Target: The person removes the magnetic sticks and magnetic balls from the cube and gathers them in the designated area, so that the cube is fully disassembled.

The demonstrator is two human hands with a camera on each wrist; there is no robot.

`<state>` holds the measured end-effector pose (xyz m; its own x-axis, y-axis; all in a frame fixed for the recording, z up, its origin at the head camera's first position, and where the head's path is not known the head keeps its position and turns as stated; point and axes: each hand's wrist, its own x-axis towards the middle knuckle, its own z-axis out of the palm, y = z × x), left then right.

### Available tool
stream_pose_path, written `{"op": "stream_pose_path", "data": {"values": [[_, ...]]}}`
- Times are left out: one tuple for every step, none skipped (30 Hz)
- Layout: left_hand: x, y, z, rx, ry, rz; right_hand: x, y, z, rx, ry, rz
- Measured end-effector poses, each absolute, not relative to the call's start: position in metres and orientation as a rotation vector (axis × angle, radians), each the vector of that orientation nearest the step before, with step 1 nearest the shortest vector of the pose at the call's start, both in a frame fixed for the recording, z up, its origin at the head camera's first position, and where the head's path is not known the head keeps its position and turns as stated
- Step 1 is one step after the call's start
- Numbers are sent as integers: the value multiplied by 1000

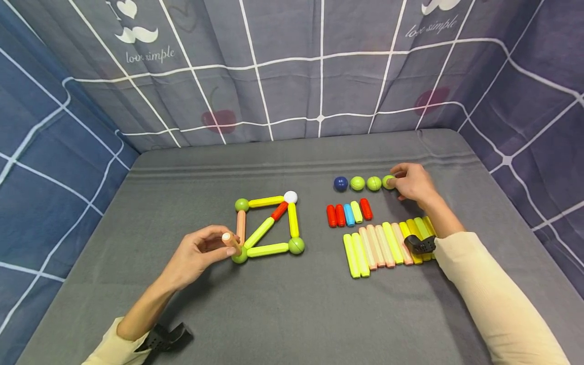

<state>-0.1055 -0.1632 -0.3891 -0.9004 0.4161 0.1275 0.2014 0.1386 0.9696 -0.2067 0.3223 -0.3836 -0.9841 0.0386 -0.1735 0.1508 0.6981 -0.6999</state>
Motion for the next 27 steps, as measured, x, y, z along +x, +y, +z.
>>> {"op": "stream_pose_path", "data": {"values": [[-105,-163,-389,617,2232,1861,-205,322,-383,156,2776,-1147],[-105,-163,-390,621,2231,1863,-204,321,-382,156,2796,-1140],[-105,-163,-390,627,2233,1862,-203,319,-381,151,2816,-1133],[-105,-163,-390,632,2234,1860,-201,317,-380,148,2841,-1125],[-105,-163,-390,640,2236,1858,-199,315,-379,144,2870,-1122],[-106,-163,-390,648,2236,1856,-198,312,-377,138,2905,-1119],[-106,-163,-390,657,2237,1852,-195,309,-376,136,2939,-1124],[-106,-163,-390,665,2236,1850,-193,305,-374,133,2970,-1137],[-107,-163,-390,674,2230,1850,-191,301,-372,124,3004,-1155],[-107,-163,-390,684,2233,1842,-189,296,-370,112,3029,-1185],[-108,-163,-389,692,2239,1833,-187,291,-368,94,3051,-1222],[-108,-163,-389,698,2244,1820,-185,286,-365,69,3063,-1262],[-109,-163,-389,698,2250,1806,-183,280,-363,41,3065,-1303],[-109,-163,-389,693,2268,1779,-181,274,-360,7,3063,-1337],[-109,-163,-389,687,2295,1743,-180,267,-358,-28,3054,-1373],[-109,-164,-389,676,2329,1697,-178,260,-355,-62,3040,-1404],[-109,-164,-389,663,2356,1653,-176,253,-352,-98,3021,-1431],[-109,-164,-389,651,2385,1602,-174,246,-349,-134,3000,-1450],[-110,-164,-389,641,2414,1545,-172,239,-347,-165,2984,-1460],[-111,-164,-390,635,2444,1485,-170,233,-345,-196,2959,-1473],[-112,-164,-390,633,2463,1437,-168,226,-343,-228,2930,-1490],[-113,-164,-391,635,2471,1401,-166,220,-341,-259,2899,-1502],[-115,-164,-392,640,2468,1378,-163,214,-339,-286,2868,-1512],[-117,-164,-393,650,2457,1365,-161,208,-336,-313,2841,-1516],[-119,-165,-395,659,2442,1358,-158,202,-334,-339,2805,-1525],[-121,-165,-396,663,2421,1358,-156,196,-332,-366,2767,-1534],[-122,-166,-398,666,2401,1362,-154,191,-330,-394,2735,-1539]]}}
